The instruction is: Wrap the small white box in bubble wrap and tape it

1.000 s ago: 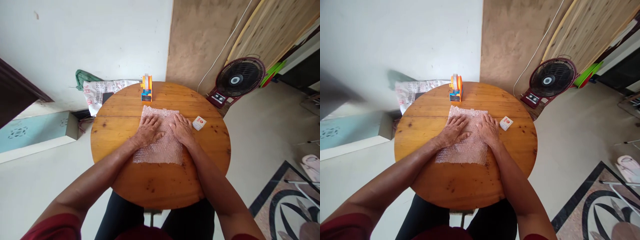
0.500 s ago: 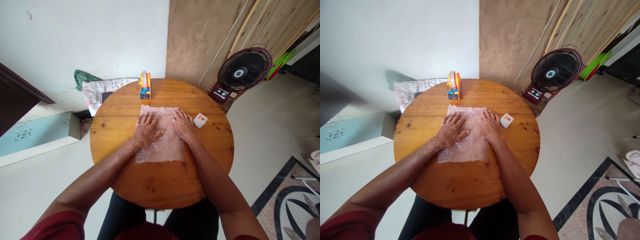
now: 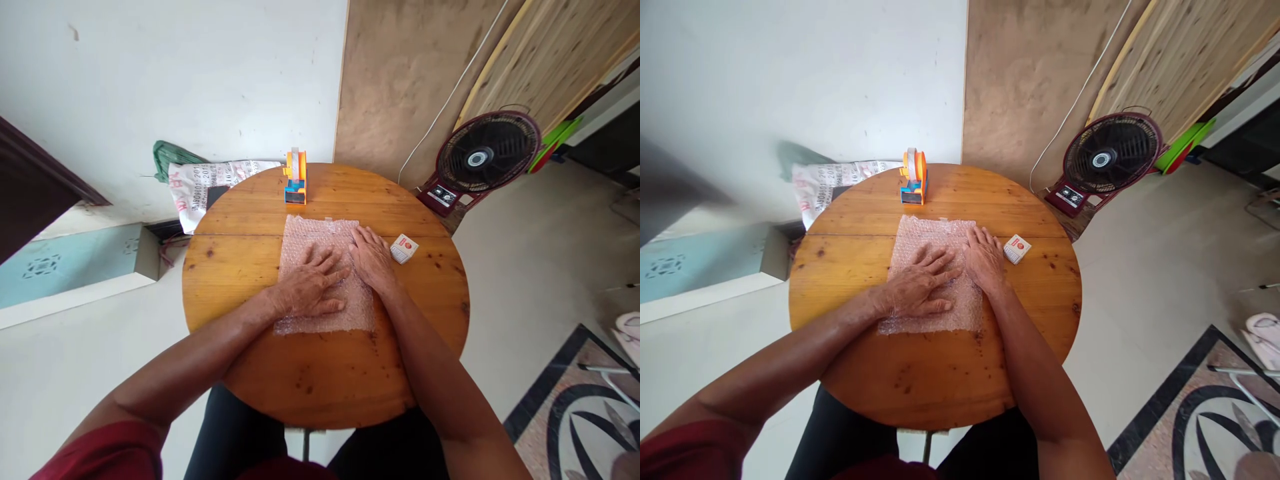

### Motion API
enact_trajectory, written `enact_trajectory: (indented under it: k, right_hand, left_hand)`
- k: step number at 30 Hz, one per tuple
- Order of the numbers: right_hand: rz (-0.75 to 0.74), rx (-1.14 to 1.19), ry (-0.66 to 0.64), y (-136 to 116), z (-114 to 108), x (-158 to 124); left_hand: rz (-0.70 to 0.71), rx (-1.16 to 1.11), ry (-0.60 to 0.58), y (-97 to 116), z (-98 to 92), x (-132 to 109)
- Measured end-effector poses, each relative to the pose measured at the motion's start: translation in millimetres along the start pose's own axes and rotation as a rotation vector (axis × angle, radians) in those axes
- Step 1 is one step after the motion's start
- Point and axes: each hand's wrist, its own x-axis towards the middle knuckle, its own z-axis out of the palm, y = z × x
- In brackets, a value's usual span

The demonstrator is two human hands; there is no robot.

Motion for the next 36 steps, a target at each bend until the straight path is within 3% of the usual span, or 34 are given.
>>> enact_trajectory:
  k: [36]
  right_hand:
    - [-0.051, -0.013, 0.038, 0.2, 7.2, -0.5]
  left_hand:
    - [-0.039, -0.025, -0.043, 0.0, 1.9, -0.1]
